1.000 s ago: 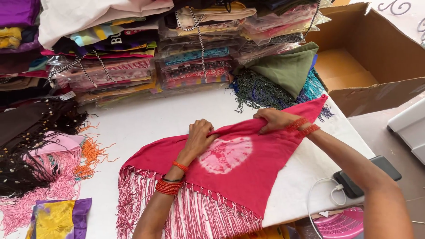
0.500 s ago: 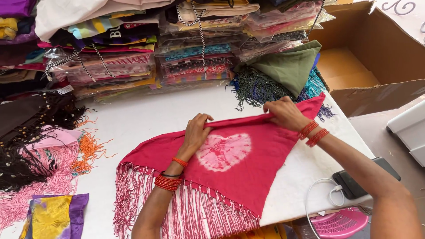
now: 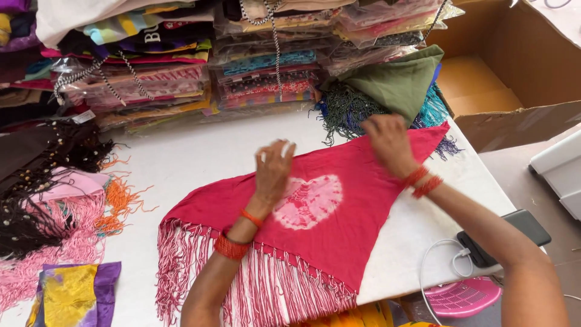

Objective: The person folds a green scarf with fringes on a white table, smoothing it out and folding it into a smaller rectangle. They then pick up a pink scarf with a white heart design and fringes, unfold it, and begin folding it in a similar manner.

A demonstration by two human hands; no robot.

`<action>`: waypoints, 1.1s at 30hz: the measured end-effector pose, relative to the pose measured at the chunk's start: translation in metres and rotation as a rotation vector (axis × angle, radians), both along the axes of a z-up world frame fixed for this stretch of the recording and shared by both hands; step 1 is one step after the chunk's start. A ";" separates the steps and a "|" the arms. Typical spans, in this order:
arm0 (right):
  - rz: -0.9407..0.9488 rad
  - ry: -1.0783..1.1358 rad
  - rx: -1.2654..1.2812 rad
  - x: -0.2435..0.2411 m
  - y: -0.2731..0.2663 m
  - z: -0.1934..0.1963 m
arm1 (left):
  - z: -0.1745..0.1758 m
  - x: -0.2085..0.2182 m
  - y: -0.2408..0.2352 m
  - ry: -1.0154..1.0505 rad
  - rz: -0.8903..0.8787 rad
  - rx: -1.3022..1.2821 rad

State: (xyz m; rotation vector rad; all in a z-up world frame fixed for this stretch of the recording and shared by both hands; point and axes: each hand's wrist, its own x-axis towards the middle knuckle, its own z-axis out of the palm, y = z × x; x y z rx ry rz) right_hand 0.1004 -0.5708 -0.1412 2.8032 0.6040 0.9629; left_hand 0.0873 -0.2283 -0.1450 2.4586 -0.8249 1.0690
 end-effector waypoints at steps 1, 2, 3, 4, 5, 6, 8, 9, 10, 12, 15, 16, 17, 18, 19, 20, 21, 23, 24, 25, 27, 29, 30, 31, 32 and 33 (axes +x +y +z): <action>-0.004 -0.003 0.000 -0.015 0.015 -0.010 | -0.004 -0.006 -0.006 -0.003 -0.004 0.000; 0.079 0.126 0.053 -0.031 0.029 -0.020 | -0.010 -0.013 -0.013 0.228 -0.082 0.016; 0.162 0.255 0.107 -0.046 0.044 -0.031 | -0.015 -0.019 -0.020 0.458 -0.163 0.036; 0.153 0.253 0.106 -0.060 0.055 -0.034 | -0.028 -0.023 -0.024 0.457 -0.172 0.036; 0.216 0.369 0.102 -0.074 0.066 -0.038 | -0.042 -0.027 -0.028 0.558 -0.213 0.107; 0.277 0.487 0.099 -0.089 0.077 -0.043 | -0.056 -0.032 -0.031 0.662 -0.254 0.180; 0.255 0.543 0.086 -0.085 0.064 -0.046 | -0.024 -0.039 -0.030 0.686 -0.260 0.277; 0.243 0.599 0.072 -0.084 0.059 -0.048 | -0.007 -0.042 -0.029 0.708 -0.253 0.374; 0.236 0.601 0.073 -0.078 0.037 -0.057 | -0.005 -0.040 -0.015 0.709 -0.260 0.375; -0.019 0.518 0.013 -0.063 -0.003 -0.075 | 0.001 -0.034 0.014 0.854 -0.088 0.491; -0.296 0.621 0.086 -0.049 -0.067 -0.052 | -0.027 -0.022 0.088 0.676 0.061 0.425; -0.298 0.622 0.087 -0.049 -0.077 -0.041 | -0.025 -0.020 0.108 0.677 0.059 0.426; -0.411 0.703 0.143 -0.049 -0.087 -0.030 | -0.023 -0.019 0.128 0.675 0.141 0.447; -0.521 0.782 0.198 -0.048 -0.096 -0.020 | -0.021 -0.019 0.150 0.674 0.228 0.466; -0.519 0.785 0.196 -0.047 -0.105 -0.019 | -0.029 -0.017 0.168 0.677 0.230 0.466; -0.562 0.790 0.222 -0.045 -0.113 -0.017 | -0.035 -0.014 0.187 0.641 0.252 0.413; -0.606 0.795 0.247 -0.043 -0.120 -0.016 | -0.042 -0.012 0.205 0.604 0.275 0.360; -0.645 0.805 0.237 -0.039 -0.121 -0.016 | -0.035 -0.008 0.212 0.653 0.419 0.409; -0.685 0.817 0.225 -0.038 -0.122 -0.015 | -0.032 -0.007 0.214 0.704 0.564 0.456; -0.686 0.817 0.225 -0.039 -0.113 -0.016 | -0.024 -0.011 0.203 0.704 0.564 0.456; -0.677 0.476 0.139 -0.034 -0.095 -0.017 | -0.004 -0.016 0.182 0.388 0.693 0.620; -0.308 0.430 0.155 -0.046 -0.065 -0.027 | 0.009 -0.027 0.134 0.451 0.428 0.474; 0.055 0.370 0.167 -0.052 -0.051 -0.032 | 0.014 -0.032 0.110 0.505 0.160 0.322; 0.058 0.370 0.167 -0.057 -0.030 -0.024 | 0.017 -0.040 0.085 0.505 0.163 0.322; 0.113 0.468 0.097 -0.063 -0.010 -0.016 | 0.019 -0.046 0.058 0.666 -0.020 0.336; 0.166 0.567 0.026 -0.068 0.010 -0.008 | 0.021 -0.052 0.032 0.822 -0.208 0.347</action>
